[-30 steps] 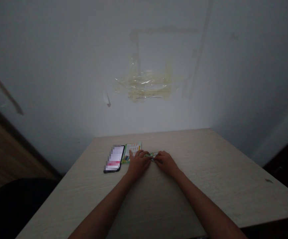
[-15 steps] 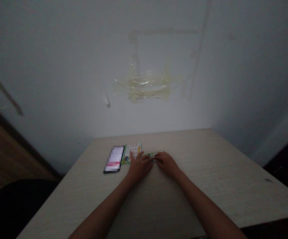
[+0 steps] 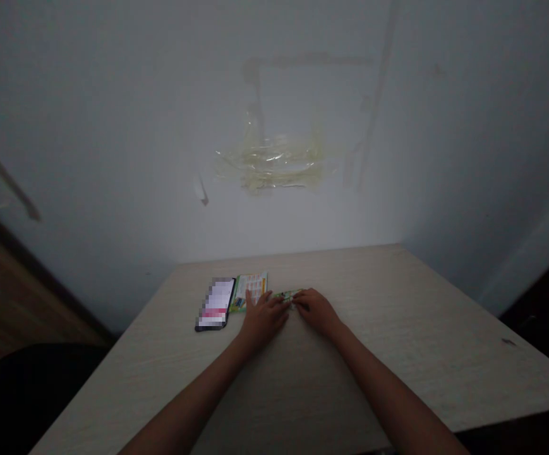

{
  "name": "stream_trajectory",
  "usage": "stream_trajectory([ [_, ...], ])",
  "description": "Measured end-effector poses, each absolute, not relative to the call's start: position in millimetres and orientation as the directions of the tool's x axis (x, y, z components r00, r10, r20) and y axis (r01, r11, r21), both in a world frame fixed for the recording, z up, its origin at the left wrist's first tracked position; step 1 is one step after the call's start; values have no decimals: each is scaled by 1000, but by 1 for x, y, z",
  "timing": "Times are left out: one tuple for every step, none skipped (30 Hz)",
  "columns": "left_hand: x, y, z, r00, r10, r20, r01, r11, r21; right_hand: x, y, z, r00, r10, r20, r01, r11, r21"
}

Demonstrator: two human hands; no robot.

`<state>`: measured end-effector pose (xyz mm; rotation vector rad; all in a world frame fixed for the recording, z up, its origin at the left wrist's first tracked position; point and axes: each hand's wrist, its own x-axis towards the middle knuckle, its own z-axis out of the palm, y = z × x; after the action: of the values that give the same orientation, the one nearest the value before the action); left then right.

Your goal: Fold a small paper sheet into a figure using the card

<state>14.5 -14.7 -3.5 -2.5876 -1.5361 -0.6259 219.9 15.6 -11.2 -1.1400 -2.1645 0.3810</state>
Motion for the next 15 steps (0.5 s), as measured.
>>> stream_trajectory([
  [15, -15, -4, 412, 829, 377, 855, -495, 154, 220, 16, -11, -410, 812, 416, 624, 582, -521],
  [15, -16, -5, 407, 832, 376, 856, -492, 161, 220, 16, -12, -415, 808, 418, 624, 587, -516],
  [14, -16, -6, 404, 835, 373, 856, -490, 168, 220, 17, -12, -421, 804, 420, 625, 592, -509],
  [14, -16, -6, 404, 837, 369, 855, -489, 174, 220, 17, -12, -427, 800, 422, 625, 598, -502],
  [14, -16, -6, 405, 838, 365, 853, -490, 178, 220, 17, -12, -433, 796, 424, 625, 604, -495],
  [14, -17, -6, 407, 839, 362, 852, -492, 181, 220, 17, -12, -438, 792, 426, 625, 609, -489],
  [14, -17, -6, 408, 839, 360, 851, -492, 184, 220, 18, -13, -443, 789, 427, 625, 613, -484],
  [14, -16, -5, 405, 841, 359, 851, -490, 188, 220, 18, -13, -447, 787, 425, 625, 615, -480],
  [13, -16, -5, 402, 843, 359, 851, -488, 193, 220, 18, -13, -451, 786, 423, 625, 617, -479],
  [13, -16, -5, 400, 844, 357, 850, -487, 198, 220, 18, -14, -454, 785, 421, 625, 618, -478],
  [13, -16, -5, 399, 845, 356, 849, -487, 204, 220, 18, -14, -456, 785, 420, 623, 618, -478],
  [13, -15, -5, 399, 846, 354, 848, -487, 208, 220, 18, -14, -456, 784, 421, 622, 619, -480],
  [13, -15, -5, 400, 846, 353, 847, -488, 211, 220, 18, -14, -454, 784, 423, 620, 619, -482],
  [12, -15, -5, 400, 846, 353, 846, -488, 212, 220, 18, -14, -452, 785, 424, 619, 618, -485],
  [12, -15, -6, 399, 846, 354, 847, -488, 211, 220, 17, -14, -448, 786, 426, 618, 616, -488],
])
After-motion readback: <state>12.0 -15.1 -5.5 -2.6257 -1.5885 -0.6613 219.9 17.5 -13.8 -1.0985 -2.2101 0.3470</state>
